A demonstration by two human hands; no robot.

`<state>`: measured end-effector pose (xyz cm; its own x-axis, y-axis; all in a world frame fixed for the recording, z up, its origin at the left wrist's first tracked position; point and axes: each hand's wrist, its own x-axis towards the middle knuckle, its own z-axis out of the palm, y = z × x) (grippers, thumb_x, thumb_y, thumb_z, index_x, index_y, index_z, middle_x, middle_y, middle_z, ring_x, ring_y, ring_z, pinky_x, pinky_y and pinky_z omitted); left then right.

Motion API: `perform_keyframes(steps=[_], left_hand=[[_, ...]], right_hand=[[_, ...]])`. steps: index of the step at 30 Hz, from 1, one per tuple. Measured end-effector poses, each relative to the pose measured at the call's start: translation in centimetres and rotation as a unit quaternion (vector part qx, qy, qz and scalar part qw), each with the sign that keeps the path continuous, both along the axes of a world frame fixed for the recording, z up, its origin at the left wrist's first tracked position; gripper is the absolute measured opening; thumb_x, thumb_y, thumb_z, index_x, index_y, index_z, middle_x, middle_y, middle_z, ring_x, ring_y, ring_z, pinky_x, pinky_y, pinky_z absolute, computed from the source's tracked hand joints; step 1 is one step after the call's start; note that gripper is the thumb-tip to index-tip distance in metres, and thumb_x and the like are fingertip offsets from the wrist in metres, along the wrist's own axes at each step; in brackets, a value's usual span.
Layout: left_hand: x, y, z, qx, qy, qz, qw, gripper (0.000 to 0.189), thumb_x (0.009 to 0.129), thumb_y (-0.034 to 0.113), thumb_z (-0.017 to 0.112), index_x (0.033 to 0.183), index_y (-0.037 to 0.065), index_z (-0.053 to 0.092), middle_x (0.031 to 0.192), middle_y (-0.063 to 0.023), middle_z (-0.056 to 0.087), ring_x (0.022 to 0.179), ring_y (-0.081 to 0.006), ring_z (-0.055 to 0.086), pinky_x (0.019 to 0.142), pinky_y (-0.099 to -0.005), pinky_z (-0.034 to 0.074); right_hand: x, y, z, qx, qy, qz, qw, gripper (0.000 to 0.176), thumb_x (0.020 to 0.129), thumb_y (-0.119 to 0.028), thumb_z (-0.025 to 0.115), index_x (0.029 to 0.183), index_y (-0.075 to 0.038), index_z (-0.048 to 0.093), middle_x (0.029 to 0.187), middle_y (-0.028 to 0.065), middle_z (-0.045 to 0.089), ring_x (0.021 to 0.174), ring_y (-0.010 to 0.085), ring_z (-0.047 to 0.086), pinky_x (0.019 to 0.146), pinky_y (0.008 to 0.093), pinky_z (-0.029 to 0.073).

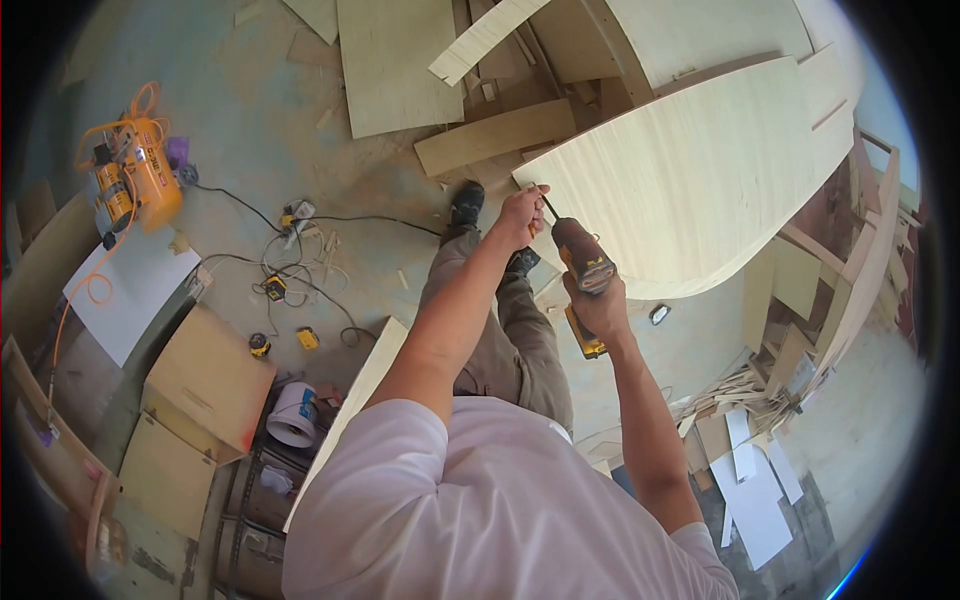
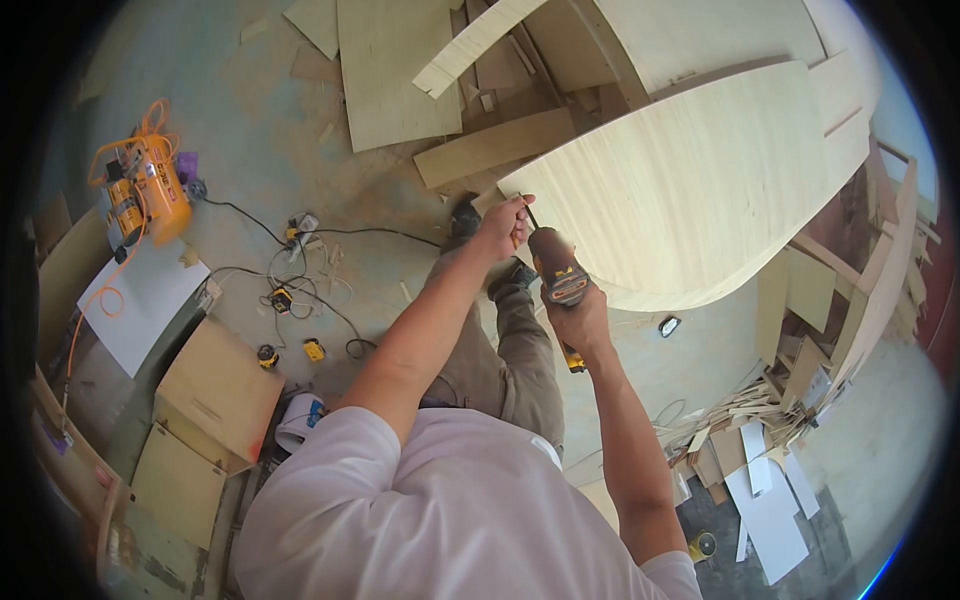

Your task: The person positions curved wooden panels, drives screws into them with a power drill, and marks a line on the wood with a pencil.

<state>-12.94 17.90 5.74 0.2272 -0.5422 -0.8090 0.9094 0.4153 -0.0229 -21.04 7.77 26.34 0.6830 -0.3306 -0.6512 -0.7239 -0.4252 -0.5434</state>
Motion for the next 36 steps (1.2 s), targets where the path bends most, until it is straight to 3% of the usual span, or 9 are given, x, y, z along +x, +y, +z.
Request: perform_keyframes(steps=[5, 8, 10, 13, 16, 19, 28, 36], left_hand=[[0.4, 2.3, -0.2, 0.097, -0.151, -0.129, 0.975, 0.023, 0.096, 0.030, 0.052, 0.102, 0.010, 0.063, 0.064, 0.0082, 0.040, 0.048, -0.0030, 0.034, 0.041, -0.0217, 0.028], [1.7, 4.5, -0.2, 0.188, -0.183, -0.166, 0.950, 0.022, 0.093, 0.032, 0.058, 0.095, 0.012, 0.067, 0.062, 0.0083, 0.037, 0.048, -0.0018, 0.034, 0.039, -0.0222, 0.025], [1.7, 6.1, -4.2, 0.217, -0.292, -0.159, 0.918, 0.027, 0.093, 0.031, 0.058, 0.102, 0.008, 0.067, 0.068, 0.0050, 0.052, 0.054, -0.0049, 0.046, 0.046, -0.0245, 0.038], [3.7, 5.9, -5.3, 0.342, -0.437, -0.287, 0.781, 0.047, 0.092, 0.043, 0.052, 0.106, 0.001, 0.068, 0.092, -0.0130, 0.069, 0.084, -0.0261, 0.066, 0.075, -0.0361, 0.050], [5.4, 5.0, -2.7, 0.376, -0.485, -0.498, 0.613, 0.064, 0.093, 0.056, 0.042, 0.112, 0.000, 0.065, 0.114, -0.0219, 0.063, 0.108, -0.0353, 0.060, 0.091, -0.0424, 0.046], [7.2, 4.0, -1.3, 0.295, -0.457, -0.611, 0.575, 0.074, 0.092, 0.064, 0.032, 0.117, 0.001, 0.063, 0.118, -0.0236, 0.061, 0.115, -0.0386, 0.055, 0.098, -0.0453, 0.043], [6.9, 3.8, -2.0, 0.294, -0.445, -0.620, 0.575, 0.077, 0.097, 0.059, 0.018, 0.119, 0.000, 0.062, 0.126, -0.0253, 0.055, 0.121, -0.0392, 0.050, 0.104, -0.0464, 0.037], [6.9, 3.7, -2.7, 0.292, -0.438, -0.625, 0.576, 0.076, 0.096, 0.060, 0.020, 0.117, 0.001, 0.063, 0.125, -0.0238, 0.057, 0.120, -0.0384, 0.051, 0.103, -0.0463, 0.038]], right_hand=[[0.2, -0.3, -0.8, 0.010, -0.054, 0.017, 0.998, 0.034, 0.074, -0.011, 0.070, 0.105, 0.000, 0.061, 0.083, 0.0175, 0.068, 0.080, 0.0264, 0.070, 0.069, 0.0338, 0.053], [0.6, -0.1, -0.1, 0.004, -0.014, 0.031, 0.999, 0.035, 0.071, -0.010, 0.068, 0.104, -0.002, 0.059, 0.085, 0.0207, 0.067, 0.085, 0.0377, 0.067, 0.071, 0.0382, 0.053], [0.8, 0.2, 0.7, 0.002, 0.005, 0.031, 1.000, 0.036, 0.072, -0.013, 0.068, 0.105, -0.003, 0.059, 0.086, 0.0214, 0.067, 0.087, 0.0394, 0.065, 0.072, 0.0408, 0.052], [0.6, -0.4, 0.4, -0.026, 0.020, 0.034, 0.999, 0.033, 0.073, -0.022, 0.069, 0.100, -0.006, 0.059, 0.087, 0.0228, 0.067, 0.087, 0.0409, 0.064, 0.074, 0.0456, 0.051], [1.0, -0.2, 0.7, -0.041, 0.042, 0.051, 0.997, 0.032, 0.074, -0.025, 0.069, 0.097, -0.006, 0.059, 0.085, 0.0237, 0.066, 0.086, 0.0424, 0.064, 0.074, 0.0475, 0.050], [1.0, -0.3, 0.7, -0.040, 0.014, 0.033, 0.999, 0.030, 0.073, -0.023, 0.069, 0.094, -0.005, 0.060, 0.083, 0.0239, 0.066, 0.084, 0.0429, 0.063, 0.073, 0.0481, 0.051], [2.3, -0.1, 0.5, -0.053, 0.032, 0.035, 0.997, 0.029, 0.072, -0.019, 0.068, 0.096, -0.003, 0.063, 0.082, 0.0249, 0.066, 0.082, 0.0433, 0.063, 0.071, 0.0474, 0.051], [3.8, -0.2, 0.5, -0.044, 0.053, 0.036, 0.997, 0.029, 0.073, -0.021, 0.068, 0.093, -0.002, 0.064, 0.082, 0.0243, 0.066, 0.082, 0.0419, 0.064, 0.072, 0.0455, 0.052]])
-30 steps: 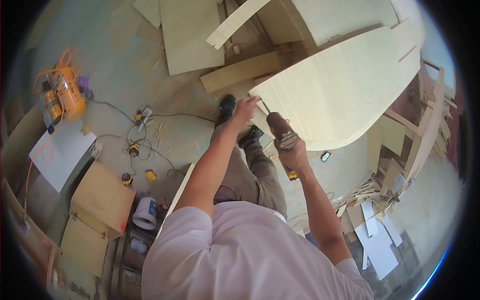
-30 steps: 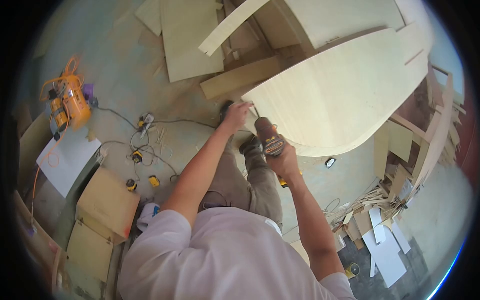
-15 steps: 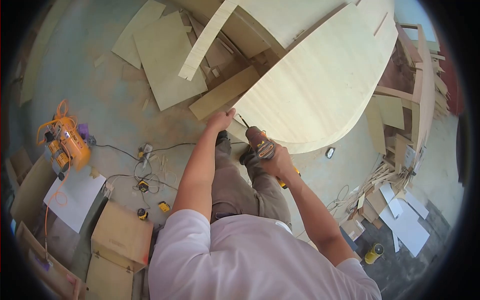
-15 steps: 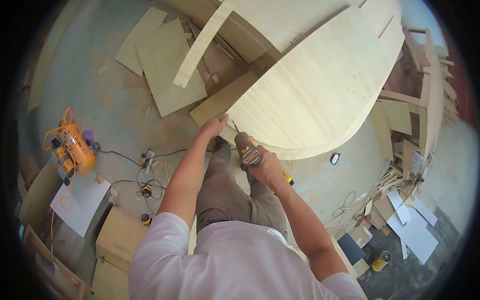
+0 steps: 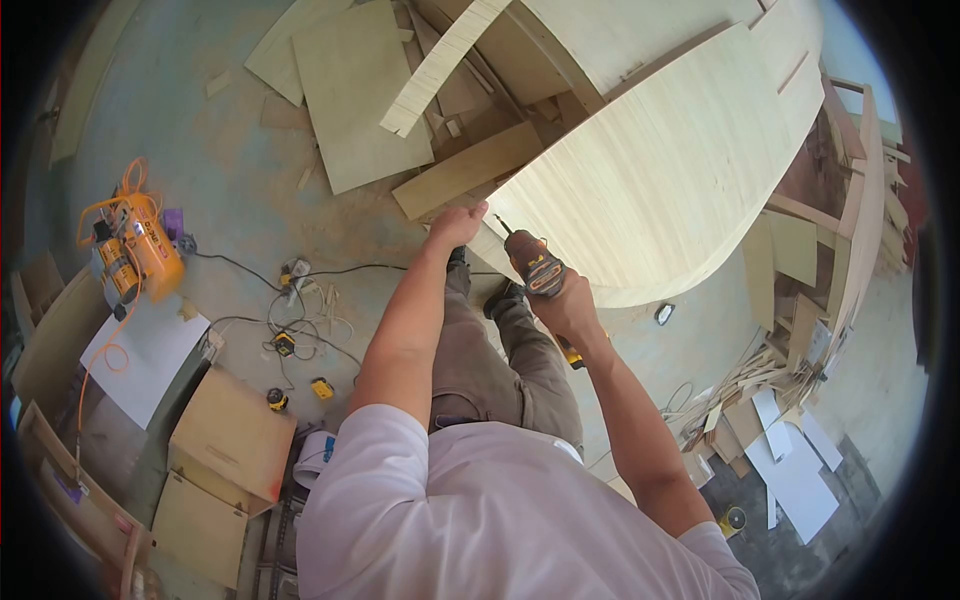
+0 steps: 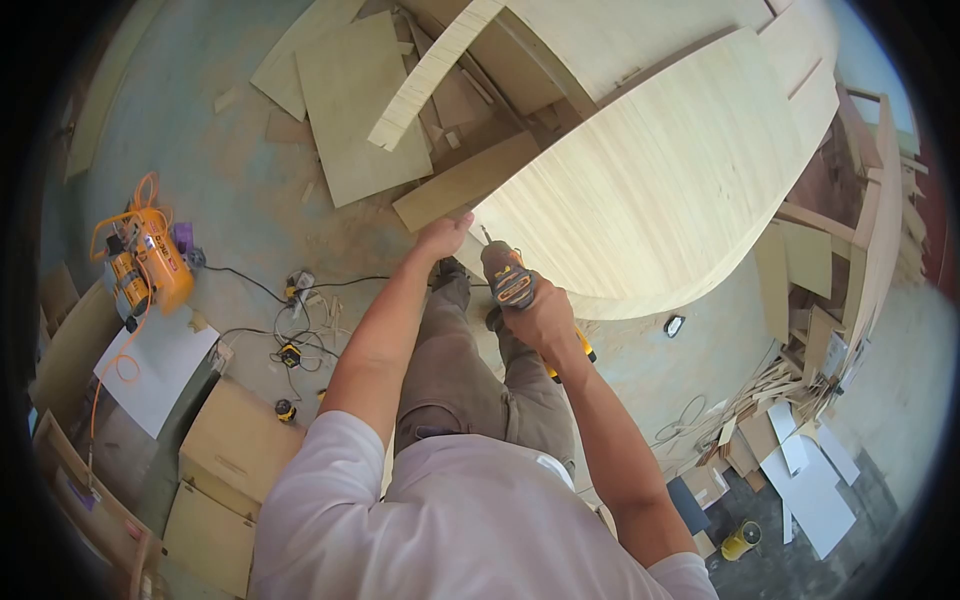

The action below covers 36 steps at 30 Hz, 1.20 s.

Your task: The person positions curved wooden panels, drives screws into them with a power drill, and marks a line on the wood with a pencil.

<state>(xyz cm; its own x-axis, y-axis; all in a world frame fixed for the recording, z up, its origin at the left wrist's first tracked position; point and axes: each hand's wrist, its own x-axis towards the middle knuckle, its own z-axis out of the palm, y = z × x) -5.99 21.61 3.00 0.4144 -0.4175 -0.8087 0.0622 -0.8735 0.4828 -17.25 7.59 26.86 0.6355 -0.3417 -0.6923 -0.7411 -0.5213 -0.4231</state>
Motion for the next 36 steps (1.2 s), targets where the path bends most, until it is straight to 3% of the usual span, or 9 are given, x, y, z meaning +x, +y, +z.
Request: perform_keyframes(steps=[15, 19, 22, 28, 34, 36], left_hand=[[-0.2, 0.0, 0.8, -0.003, 0.000, 0.053, 0.999, 0.073, 0.095, 0.060, 0.028, 0.112, 0.001, 0.066, 0.119, -0.0251, 0.059, 0.114, -0.0407, 0.055, 0.099, -0.0465, 0.042], [-0.3, 0.0, 0.4, -0.009, -0.011, 0.050, 0.999, 0.074, 0.095, 0.060, 0.026, 0.112, -0.002, 0.065, 0.120, -0.0264, 0.059, 0.115, -0.0415, 0.054, 0.099, -0.0465, 0.041], [-0.4, 0.0, 0.2, -0.006, -0.001, 0.053, 0.999, 0.074, 0.096, 0.059, 0.026, 0.112, -0.002, 0.065, 0.120, -0.0267, 0.058, 0.115, -0.0414, 0.054, 0.100, -0.0465, 0.041], [-0.5, 0.0, 0.2, -0.014, -0.031, 0.052, 0.998, 0.072, 0.096, 0.058, 0.027, 0.113, -0.001, 0.065, 0.120, -0.0262, 0.059, 0.116, -0.0408, 0.053, 0.100, -0.0464, 0.040], [-0.9, 0.0, 0.0, -0.010, -0.035, 0.075, 0.997, 0.075, 0.094, 0.062, 0.030, 0.112, -0.001, 0.065, 0.118, -0.0247, 0.060, 0.115, -0.0392, 0.055, 0.099, -0.0457, 0.042], [-0.7, 0.2, 2.2, -0.016, -0.037, 0.155, 0.987, 0.072, 0.093, 0.061, 0.033, 0.112, -0.001, 0.064, 0.116, -0.0251, 0.061, 0.113, -0.0400, 0.055, 0.097, -0.0454, 0.043]], right_hand=[[0.1, -0.3, -1.8, -0.034, 0.037, 0.014, 0.999, 0.031, 0.075, -0.025, 0.069, 0.099, -0.005, 0.065, 0.085, 0.0232, 0.067, 0.086, 0.0415, 0.064, 0.075, 0.0454, 0.051], [0.6, -0.3, -1.8, -0.031, 0.012, -0.004, 0.999, 0.031, 0.073, -0.025, 0.071, 0.090, 0.000, 0.067, 0.081, 0.0228, 0.068, 0.082, 0.0370, 0.067, 0.071, 0.0413, 0.054], [0.7, -0.8, -2.6, -0.041, 0.043, 0.048, 0.997, 0.032, 0.074, -0.027, 0.067, 0.098, -0.006, 0.065, 0.088, 0.0239, 0.067, 0.088, 0.0408, 0.064, 0.077, 0.0461, 0.051], [0.9, -1.3, -2.6, -0.088, 0.038, 0.133, 0.986, 0.031, 0.072, -0.028, 0.067, 0.095, -0.007, 0.063, 0.084, 0.0220, 0.068, 0.086, 0.0413, 0.064, 0.076, 0.0473, 0.051], [-2.9, -1.4, -1.5, -0.036, -0.014, 0.062, 0.997, 0.029, 0.072, -0.025, 0.067, 0.095, -0.008, 0.061, 0.082, 0.0224, 0.066, 0.084, 0.0426, 0.063, 0.073, 0.0480, 0.050], [-6.1, -1.7, -0.5, -0.020, -0.036, 0.049, 0.998, 0.029, 0.072, -0.025, 0.067, 0.096, -0.009, 0.060, 0.082, 0.0224, 0.066, 0.084, 0.0431, 0.062, 0.073, 0.0484, 0.050]])
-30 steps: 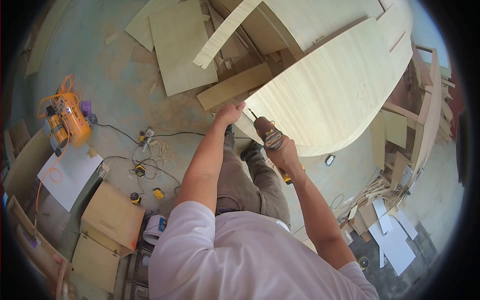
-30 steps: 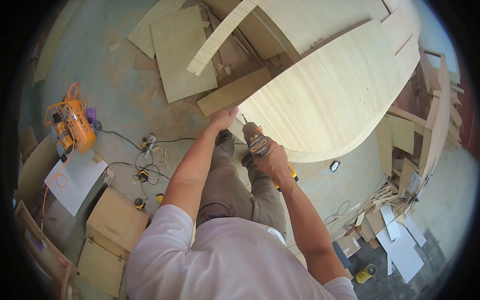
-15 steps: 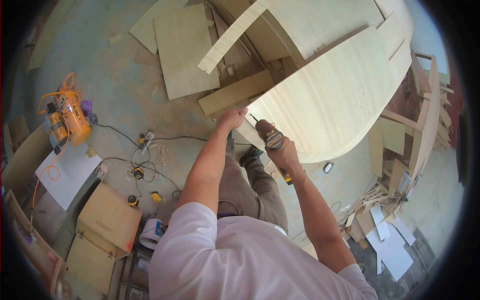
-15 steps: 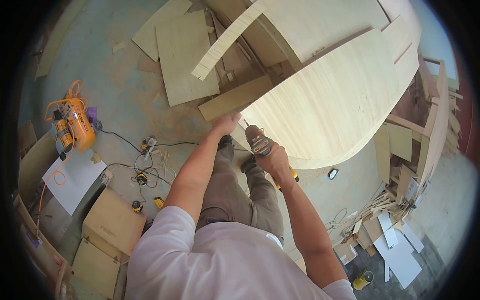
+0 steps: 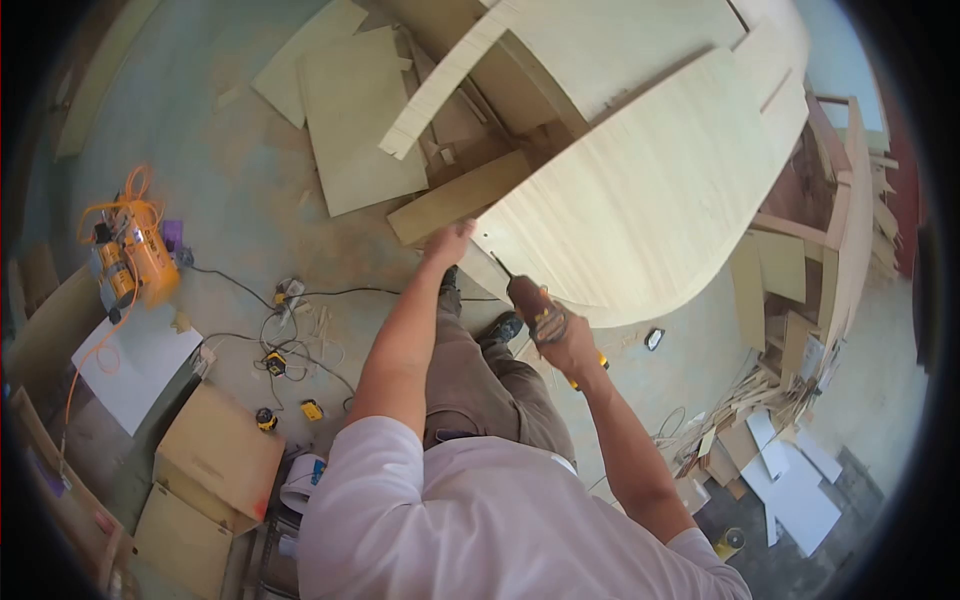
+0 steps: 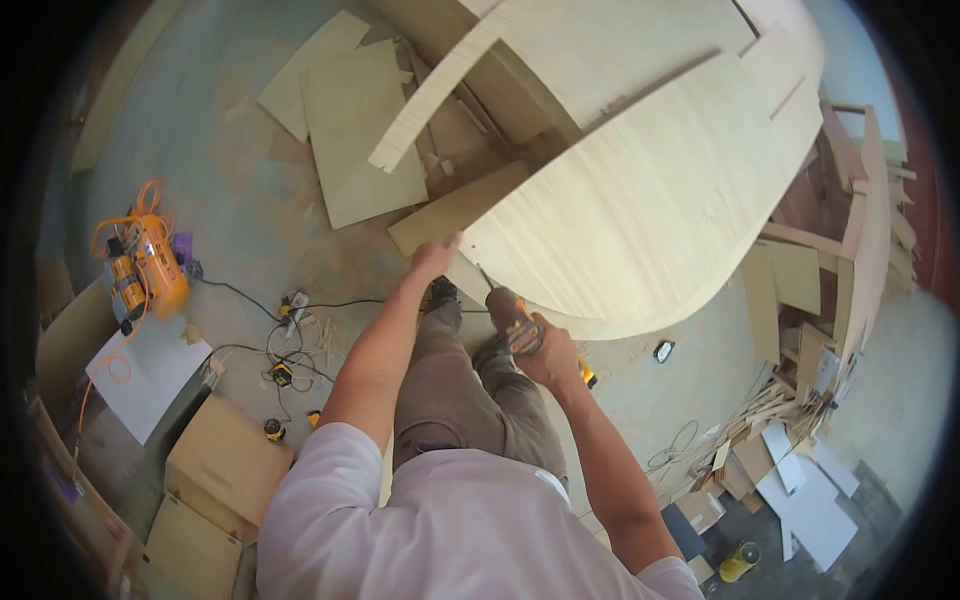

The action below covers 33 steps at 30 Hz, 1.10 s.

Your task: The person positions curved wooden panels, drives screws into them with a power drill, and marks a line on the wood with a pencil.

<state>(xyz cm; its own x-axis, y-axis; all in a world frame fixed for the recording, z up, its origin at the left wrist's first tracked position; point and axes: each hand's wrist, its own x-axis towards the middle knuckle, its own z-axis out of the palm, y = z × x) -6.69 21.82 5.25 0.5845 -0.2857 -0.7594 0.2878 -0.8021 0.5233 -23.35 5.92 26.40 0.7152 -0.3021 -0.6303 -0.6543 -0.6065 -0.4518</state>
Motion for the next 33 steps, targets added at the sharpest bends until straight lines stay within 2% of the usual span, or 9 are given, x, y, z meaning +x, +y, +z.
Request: perform_keyframes(steps=[1, 3, 5, 7, 9, 15, 21, 27, 33], left_hand=[[0.0, -0.1, 1.0, -0.008, -0.001, 0.036, 0.999, 0.070, 0.093, 0.060, 0.035, 0.112, -0.001, 0.064, 0.115, -0.0253, 0.061, 0.112, -0.0404, 0.055, 0.096, -0.0453, 0.043], [-0.8, 1.1, -3.5, -0.074, -0.071, 0.111, 0.989, 0.059, 0.093, 0.052, 0.041, 0.112, 0.001, 0.064, 0.113, -0.0241, 0.063, 0.107, -0.0400, 0.059, 0.093, -0.0445, 0.044], [-2.8, 1.8, -6.4, -0.189, -0.143, 0.273, 0.933, 0.040, 0.092, 0.042, 0.048, 0.101, 0.005, 0.062, 0.087, -0.0068, 0.063, 0.075, -0.0244, 0.059, 0.070, -0.0400, 0.049], [-3.3, 1.2, 1.0, -0.177, 0.080, 0.330, 0.924, 0.027, 0.094, 0.031, 0.047, 0.106, 0.008, 0.057, 0.077, 0.0018, 0.054, 0.059, -0.0104, 0.049, 0.049, -0.0292, 0.042], [-5.9, -0.8, 2.6, -0.223, 0.111, 0.339, 0.907, 0.026, 0.094, 0.018, 0.044, 0.116, 0.008, 0.052, 0.071, 0.0020, 0.049, 0.052, -0.0062, 0.041, 0.041, -0.0214, 0.032], [-17.1, -15.2, 7.9, -0.301, 0.305, 0.222, 0.876, 0.026, 0.094, 0.011, 0.045, 0.119, 0.006, 0.049, 0.077, -0.0015, 0.056, 0.059, -0.0064, 0.048, 0.042, -0.0196, 0.036], [-30.9, -32.4, 12.4, -0.293, 0.377, 0.049, 0.878, 0.025, 0.093, 0.010, 0.046, 0.118, 0.006, 0.049, 0.087, -0.0037, 0.060, 0.064, -0.0049, 0.051, 0.042, -0.0180, 0.036], [-39.2, -43.5, 14.0, -0.246, 0.443, 0.037, 0.861, 0.022, 0.094, 0.007, 0.049, 0.115, 0.005, 0.050, 0.099, -0.0063, 0.061, 0.070, -0.0059, 0.056, 0.046, -0.0180, 0.039], [-40.0, -50.4, 13.9, -0.255, 0.453, 0.040, 0.853, 0.017, 0.093, 0.008, 0.049, 0.109, 0.007, 0.052, 0.102, -0.0064, 0.063, 0.077, -0.0085, 0.061, 0.047, -0.0185, 0.040]], right_hand=[[-1.9, -0.4, 0.7, 0.006, -0.011, -0.011, 1.000, 0.029, 0.072, -0.024, 0.067, 0.096, -0.009, 0.060, 0.082, 0.0225, 0.066, 0.084, 0.0434, 0.062, 0.072, 0.0487, 0.050], [-6.4, -1.3, 1.1, 0.005, 0.006, -0.029, 1.000, 0.029, 0.073, -0.024, 0.068, 0.096, -0.009, 0.060, 0.083, 0.0218, 0.066, 0.084, 0.0431, 0.062, 0.072, 0.0486, 0.050], [-10.8, -2.6, 1.8, 0.003, 0.028, -0.061, 0.998, 0.029, 0.073, -0.024, 0.068, 0.097, -0.009, 0.060, 0.084, 0.0212, 0.067, 0.084, 0.0427, 0.063, 0.073, 0.0486, 0.050], [-15.3, -4.2, 2.6, 0.001, 0.055, -0.102, 0.993, 0.030, 0.073, -0.024, 0.068, 0.097, -0.010, 0.060, 0.085, 0.0207, 0.067, 0.084, 0.0422, 0.063, 0.073, 0.0486, 0.050], [-20.3, -6.0, 3.2, -0.024, 0.085, -0.135, 0.987, 0.031, 0.072, -0.024, 0.068, 0.099, -0.010, 0.061, 0.085, 0.0206, 0.067, 0.084, 0.0420, 0.063, 0.074, 0.0485, 0.051], [-36.9, -11.9, 3.2, -0.032, 0.053, -0.295, 0.954, 0.030, 0.071, -0.023, 0.068, 0.097, -0.010, 0.061, 0.085, 0.0213, 0.067, 0.084, 0.0426, 0.063, 0.074, 0.0487, 0.051], [-50.1, -17.9, 3.1, -0.041, -0.002, -0.398, 0.916, 0.028, 0.070, -0.018, 0.068, 0.095, -0.009, 0.061, 0.082, 0.0219, 0.066, 0.083, 0.0427, 0.062, 0.071, 0.0485, 0.050], [-55.3, -23.8, 7.0, -0.067, -0.064, -0.460, 0.883, 0.027, 0.070, -0.015, 0.068, 0.095, -0.008, 0.060, 0.081, 0.0220, 0.065, 0.080, 0.0434, 0.062, 0.069, 0.0486, 0.050], [-53.8, -31.9, 8.1, -0.060, -0.128, -0.435, 0.889, 0.031, 0.069, -0.013, 0.069, 0.098, -0.008, 0.059, 0.080, 0.0214, 0.065, 0.080, 0.0430, 0.062, 0.068, 0.0470, 0.050]])
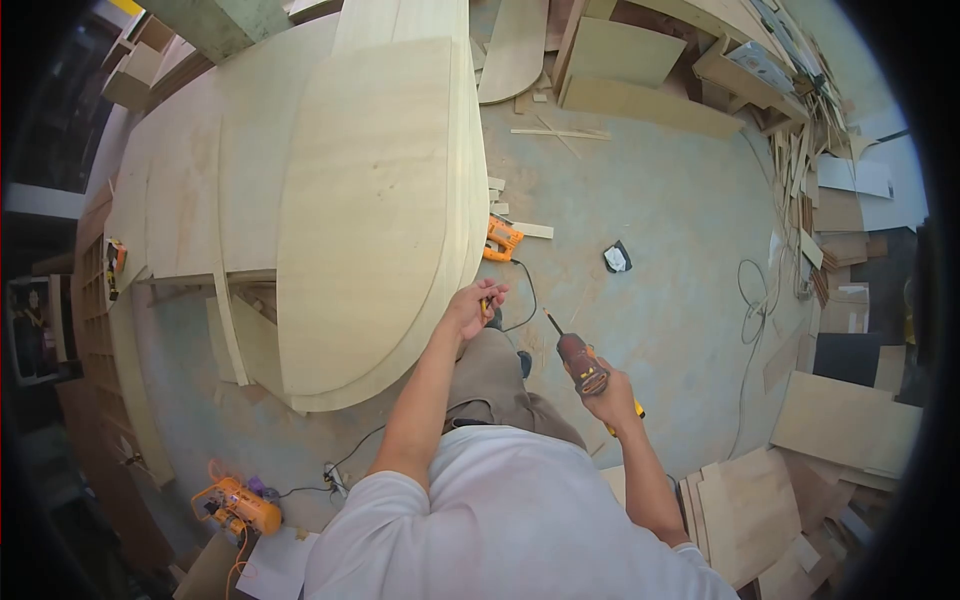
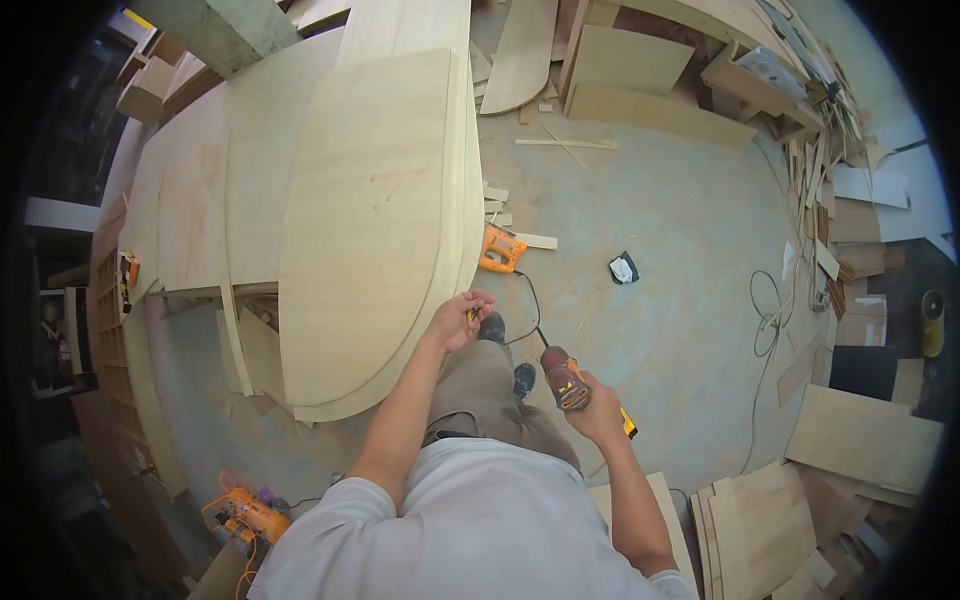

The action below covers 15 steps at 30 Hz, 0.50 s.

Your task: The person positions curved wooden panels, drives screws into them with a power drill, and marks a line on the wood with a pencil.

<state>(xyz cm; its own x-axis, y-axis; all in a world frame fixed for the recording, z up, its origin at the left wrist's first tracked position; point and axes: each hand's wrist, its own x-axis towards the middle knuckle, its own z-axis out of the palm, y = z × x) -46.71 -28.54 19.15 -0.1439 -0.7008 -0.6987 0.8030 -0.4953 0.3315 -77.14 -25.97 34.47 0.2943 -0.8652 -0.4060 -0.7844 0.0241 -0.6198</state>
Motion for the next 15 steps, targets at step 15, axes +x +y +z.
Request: perform_keyframes(steps=[15], left_hand=[[11.1, -15.7, 0.6, -0.040, 0.023, 0.103, 0.994, 0.010, 0.095, 0.010, 0.051, 0.105, 0.011, 0.052, 0.106, -0.0092, 0.065, 0.076, -0.0084, 0.063, 0.043, -0.0172, 0.038]], right_hand=[[15.5, -25.8, 4.8, -0.002, -0.011, 0.209, 0.978, 0.044, 0.063, -0.013, 0.072, 0.105, -0.008, 0.059, 0.083, 0.0209, 0.066, 0.083, 0.0411, 0.062, 0.072, 0.0461, 0.049]])
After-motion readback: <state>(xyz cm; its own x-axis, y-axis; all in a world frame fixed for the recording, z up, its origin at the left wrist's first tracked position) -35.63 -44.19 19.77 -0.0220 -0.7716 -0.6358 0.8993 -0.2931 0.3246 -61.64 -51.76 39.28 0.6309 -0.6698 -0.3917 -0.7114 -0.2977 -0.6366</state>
